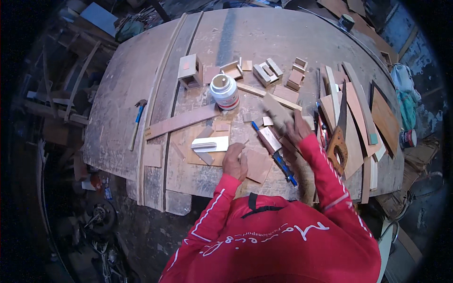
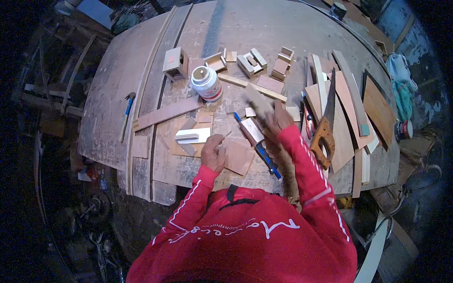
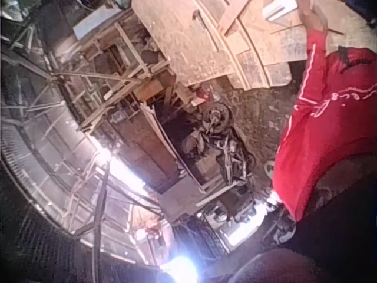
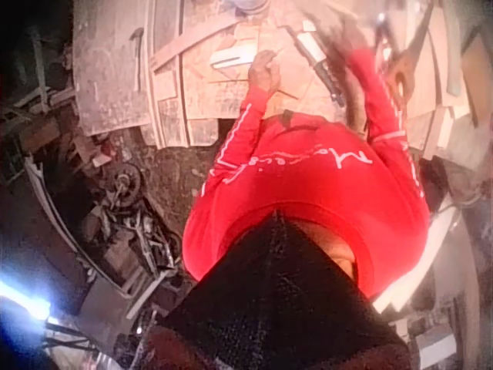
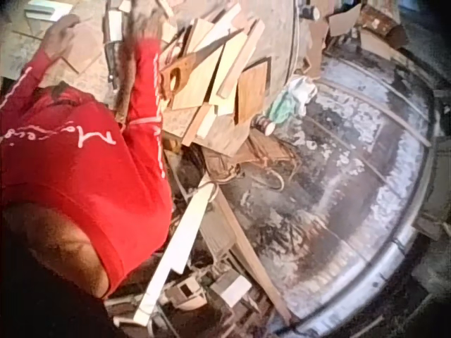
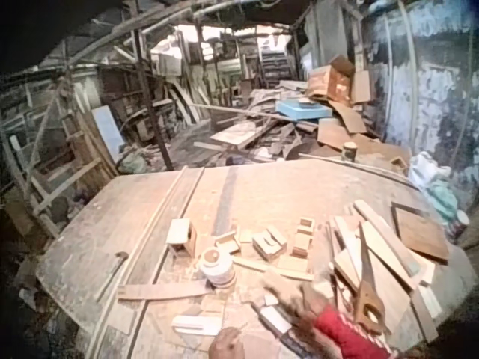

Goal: The person assembles small wooden components on a workbench. They pick up pieces, apply glue from a white container, and fit them together to form a small box-like structure. The person uses a utility knife to trim or adjust the wood pieces during the process.

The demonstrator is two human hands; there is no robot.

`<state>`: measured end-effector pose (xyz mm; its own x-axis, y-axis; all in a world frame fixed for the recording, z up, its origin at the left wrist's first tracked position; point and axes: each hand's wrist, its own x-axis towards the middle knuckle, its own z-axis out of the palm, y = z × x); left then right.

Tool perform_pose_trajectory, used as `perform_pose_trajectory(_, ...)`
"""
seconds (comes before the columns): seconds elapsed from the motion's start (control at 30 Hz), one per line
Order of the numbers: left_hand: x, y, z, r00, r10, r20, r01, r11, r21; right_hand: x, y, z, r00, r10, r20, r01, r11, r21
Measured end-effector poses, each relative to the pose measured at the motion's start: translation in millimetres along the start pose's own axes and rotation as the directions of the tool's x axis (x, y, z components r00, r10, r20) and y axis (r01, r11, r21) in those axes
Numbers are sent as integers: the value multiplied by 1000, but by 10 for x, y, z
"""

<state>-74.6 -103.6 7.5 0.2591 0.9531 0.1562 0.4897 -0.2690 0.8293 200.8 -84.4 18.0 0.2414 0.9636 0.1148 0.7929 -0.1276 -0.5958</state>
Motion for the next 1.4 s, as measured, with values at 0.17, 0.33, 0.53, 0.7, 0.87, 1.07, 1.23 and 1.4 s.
perform_pose_trajectory(0.17, -112, -10, -69, 894, -422, 149, 439, 762, -477, -1099, -422, 482, 934, 104, 341, -315, 688, 654)
perform_pose_trajectory(0.33, -125, -99, -77, 952, -299, 61, 305, 940, -152, -1375, -1213, 651, 919, -8, 394, -210, 836, 507)
perform_pose_trajectory(0.53, -158, -266, -253, 972, -193, -133, 214, 964, 159, -1386, -1292, 751, 793, -287, 537, -59, 842, 537)
perform_pose_trajectory(0.7, -180, -428, -296, 974, -107, -197, 184, 887, 424, -1462, -1157, 693, 748, -302, 591, -79, 843, 532)
perform_pose_trajectory(0.87, -180, -431, -275, 964, -176, -201, 257, 813, 523, -1496, -928, 642, 768, -271, 580, -56, 874, 483)
perform_pose_trajectory(1.07, -130, -331, -303, 942, -281, -185, 334, 722, 606, -1468, -789, 555, 791, -246, 560, -58, 881, 469)
perform_pose_trajectory(1.23, -122, -404, -288, 954, -250, -164, 297, 732, 613, -1413, -813, 499, 788, -254, 561, -47, 884, 466)
perform_pose_trajectory(1.4, -128, -439, -288, 970, -185, -156, 242, 768, 593, -1390, -738, 541, 806, -274, 525, -31, 866, 499)
